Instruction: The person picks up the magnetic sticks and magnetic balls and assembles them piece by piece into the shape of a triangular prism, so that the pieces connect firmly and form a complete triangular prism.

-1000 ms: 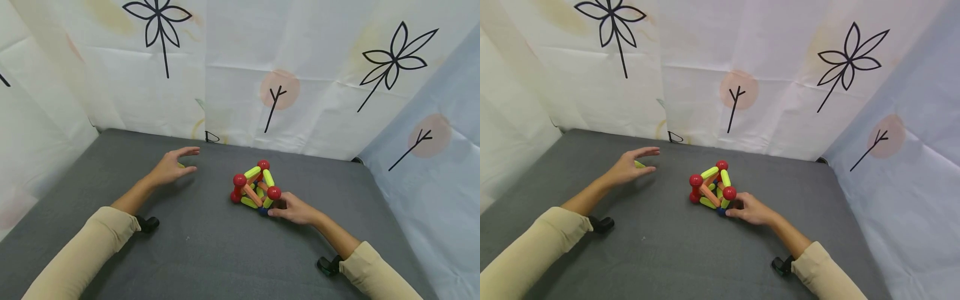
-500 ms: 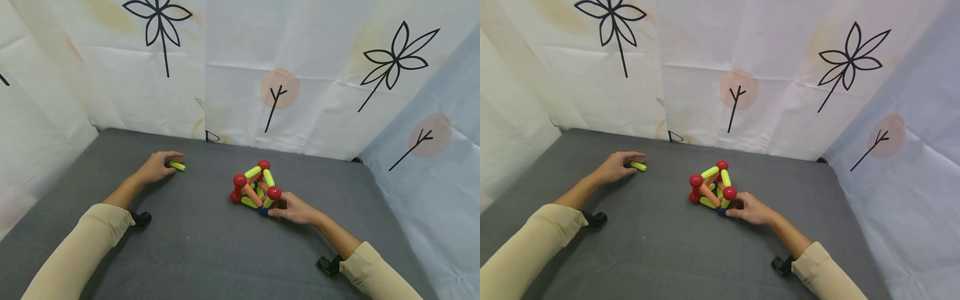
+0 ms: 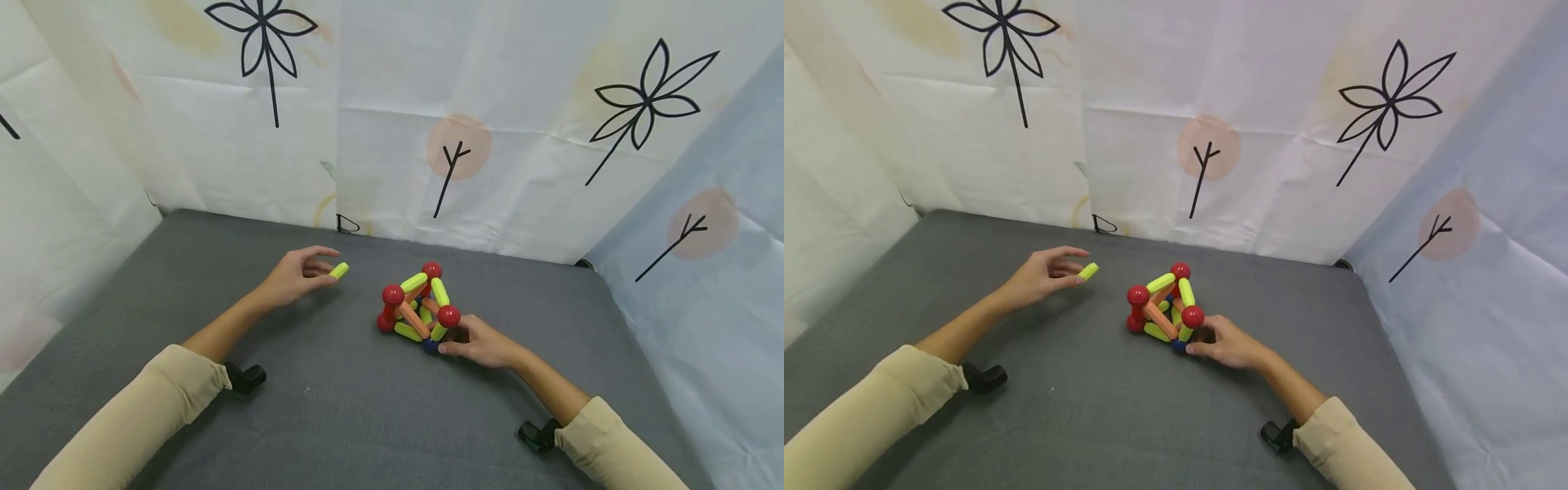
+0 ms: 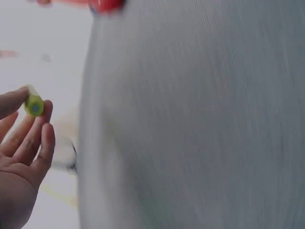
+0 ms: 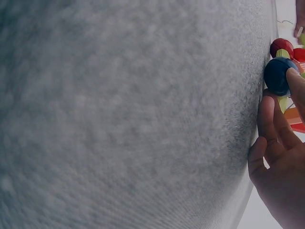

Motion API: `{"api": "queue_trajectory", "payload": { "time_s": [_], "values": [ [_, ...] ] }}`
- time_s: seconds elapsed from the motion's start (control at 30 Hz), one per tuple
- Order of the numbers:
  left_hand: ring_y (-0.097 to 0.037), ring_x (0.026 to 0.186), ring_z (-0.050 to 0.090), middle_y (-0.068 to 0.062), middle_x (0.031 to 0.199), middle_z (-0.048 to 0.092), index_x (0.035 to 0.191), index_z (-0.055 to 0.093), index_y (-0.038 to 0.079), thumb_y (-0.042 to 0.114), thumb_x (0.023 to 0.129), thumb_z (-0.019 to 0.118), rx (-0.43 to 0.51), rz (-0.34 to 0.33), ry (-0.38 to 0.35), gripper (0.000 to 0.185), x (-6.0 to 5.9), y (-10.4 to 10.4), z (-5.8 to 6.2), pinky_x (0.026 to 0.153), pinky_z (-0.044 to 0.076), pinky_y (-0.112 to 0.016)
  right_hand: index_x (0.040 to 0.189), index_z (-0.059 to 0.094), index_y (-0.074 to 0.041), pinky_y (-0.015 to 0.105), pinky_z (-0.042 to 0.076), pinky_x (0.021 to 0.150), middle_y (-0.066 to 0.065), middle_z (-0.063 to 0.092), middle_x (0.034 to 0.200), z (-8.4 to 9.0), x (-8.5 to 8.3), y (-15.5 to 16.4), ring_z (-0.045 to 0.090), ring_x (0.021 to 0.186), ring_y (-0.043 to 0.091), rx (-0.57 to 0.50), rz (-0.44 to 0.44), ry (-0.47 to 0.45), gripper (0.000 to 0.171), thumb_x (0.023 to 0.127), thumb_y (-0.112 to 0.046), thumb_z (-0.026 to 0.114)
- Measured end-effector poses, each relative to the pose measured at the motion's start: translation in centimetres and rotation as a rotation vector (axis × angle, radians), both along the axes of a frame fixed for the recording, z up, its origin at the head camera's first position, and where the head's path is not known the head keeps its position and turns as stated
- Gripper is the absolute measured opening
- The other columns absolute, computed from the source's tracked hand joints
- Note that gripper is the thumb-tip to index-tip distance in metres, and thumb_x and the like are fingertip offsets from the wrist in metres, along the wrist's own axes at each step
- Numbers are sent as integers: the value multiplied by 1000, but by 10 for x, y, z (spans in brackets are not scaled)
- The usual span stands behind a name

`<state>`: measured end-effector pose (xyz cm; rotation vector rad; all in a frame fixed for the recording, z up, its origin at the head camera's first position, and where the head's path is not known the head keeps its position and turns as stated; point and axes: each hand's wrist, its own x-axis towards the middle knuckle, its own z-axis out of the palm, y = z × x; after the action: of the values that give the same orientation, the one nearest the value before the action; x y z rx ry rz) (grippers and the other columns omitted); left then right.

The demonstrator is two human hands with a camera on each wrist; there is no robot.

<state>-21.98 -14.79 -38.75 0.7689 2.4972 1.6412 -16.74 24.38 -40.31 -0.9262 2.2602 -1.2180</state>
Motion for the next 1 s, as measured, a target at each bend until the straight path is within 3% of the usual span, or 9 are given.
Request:
{"api": "queue_trajectory", "payload": {
  "time_s": [0.2, 0.3, 0.4, 0.63, 0.77, 1.0],
  "values": [
    [-22, 103, 70, -20, 122, 64, 137, 55, -1, 6, 93, 69, 201, 19, -237, 47, 26, 36, 23, 90, 54, -38, 128, 60, 1, 28, 49, 69, 9, 67, 101, -1, 0, 1, 57, 80, 16, -2, 1, 1, 35, 95, -8, 67],
    [-22, 105, 68, -17, 124, 65, 134, 58, -2, 7, 92, 70, 226, 39, -272, 44, 36, 48, 28, 91, 54, -33, 126, 62, 1, 27, 48, 65, 8, 66, 94, -2, 0, 2, 56, 75, 15, -6, 3, 9, 32, 96, -8, 67],
    [-23, 104, 67, -17, 119, 68, 129, 62, -3, 6, 90, 72, 209, 21, -200, 41, 41, 58, 30, 87, 55, -29, 121, 63, 0, 27, 45, 62, 8, 62, 86, -2, 1, 2, 53, 71, 13, -9, 2, 25, 27, 95, -8, 67],
    [-21, 102, 66, -11, 114, 71, 123, 67, -2, 3, 89, 73, 189, -97, 73, 34, 48, 81, 35, 88, 55, -38, 128, 61, -2, 31, 49, 73, 8, 67, 111, -1, 1, 0, 57, 85, 16, -3, 18, 42, 33, 96, -7, 65],
    [-16, 95, 64, -5, 112, 71, 120, 69, 2, 4, 89, 73, 128, -154, 213, 32, 50, 94, 37, 85, 54, -40, 128, 61, -3, 31, 50, 72, 6, 67, 107, 0, 1, 0, 57, 83, 17, -2, 18, 51, 34, 95, -7, 67],
    [-16, 78, 55, -3, 103, 70, 117, 71, 3, 2, 87, 74, 48, -230, 340, 30, 45, 109, 37, 67, 50, -35, 127, 60, -2, 32, 49, 75, 6, 67, 106, -1, 0, 0, 58, 86, 18, -7, 9, 24, 34, 95, -8, 67]
  ]
}}
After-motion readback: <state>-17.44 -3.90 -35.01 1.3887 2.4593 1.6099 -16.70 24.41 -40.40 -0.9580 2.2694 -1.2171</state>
